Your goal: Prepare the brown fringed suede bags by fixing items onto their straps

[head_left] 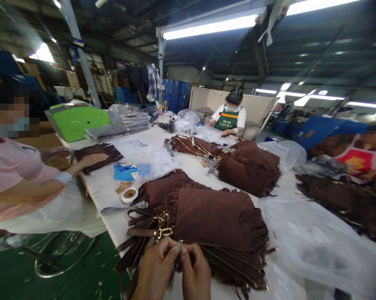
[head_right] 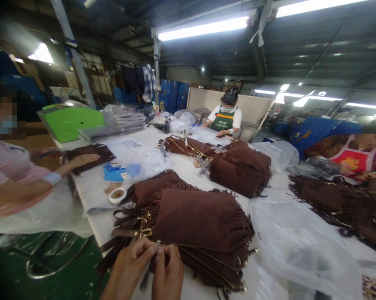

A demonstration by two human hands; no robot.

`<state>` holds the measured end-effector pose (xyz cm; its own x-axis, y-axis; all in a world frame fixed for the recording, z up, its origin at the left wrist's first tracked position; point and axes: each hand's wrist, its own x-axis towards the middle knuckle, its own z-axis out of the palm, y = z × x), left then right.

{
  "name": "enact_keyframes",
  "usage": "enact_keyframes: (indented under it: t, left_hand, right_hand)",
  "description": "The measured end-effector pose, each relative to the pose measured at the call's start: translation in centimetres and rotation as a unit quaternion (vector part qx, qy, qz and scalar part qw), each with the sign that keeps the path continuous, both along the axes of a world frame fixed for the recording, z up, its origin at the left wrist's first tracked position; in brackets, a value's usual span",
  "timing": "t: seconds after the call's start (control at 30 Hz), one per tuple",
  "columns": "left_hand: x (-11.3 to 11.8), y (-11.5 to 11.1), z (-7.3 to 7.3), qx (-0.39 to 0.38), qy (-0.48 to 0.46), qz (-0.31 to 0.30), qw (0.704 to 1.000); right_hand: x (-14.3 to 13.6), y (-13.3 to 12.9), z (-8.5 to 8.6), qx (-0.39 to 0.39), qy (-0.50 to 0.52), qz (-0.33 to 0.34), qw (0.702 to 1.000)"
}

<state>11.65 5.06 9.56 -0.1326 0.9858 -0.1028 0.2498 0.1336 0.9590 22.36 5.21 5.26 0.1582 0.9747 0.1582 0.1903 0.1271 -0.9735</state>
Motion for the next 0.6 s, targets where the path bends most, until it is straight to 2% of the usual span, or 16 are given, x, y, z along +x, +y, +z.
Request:
enact_keyframes:
  t: [0.1,0.17,0.3,0.4,0.5,0.6]
  left_hand:
    - [0.3,0.3,-0.5,-0.01,-0.077,0.008,0.997]
    - [0.5,0.1,-0.5,-0.01,-0.079,0.011,0.997]
    - [0.7,-0.5,0.0,0.0,0.041,-0.002,0.999]
    - [0.6,-0.7,-0.3,0.017,0.114,-0.018,0.993]
    - [0.3,-0.4,-1.2,0.037,0.155,-0.049,0.986]
    - [-1.0,-0.2,-1.7,0.057,0.152,-0.011,0.987]
  right_hand:
    - [0.4,0.1,0.4,0.011,-0.013,0.039,0.999]
    - [0.8,0.1,0.8,0.012,-0.022,0.058,0.998]
    - [1.3,0.1,1.5,0.005,-0.034,0.07,0.997]
    - [1.5,0.2,1.8,-0.018,-0.041,0.066,0.997]
    - [1.2,0.4,2.1,-0.053,-0.059,0.057,0.995]
    - [0.3,0.3,3.2,-0.085,-0.114,0.048,0.989]
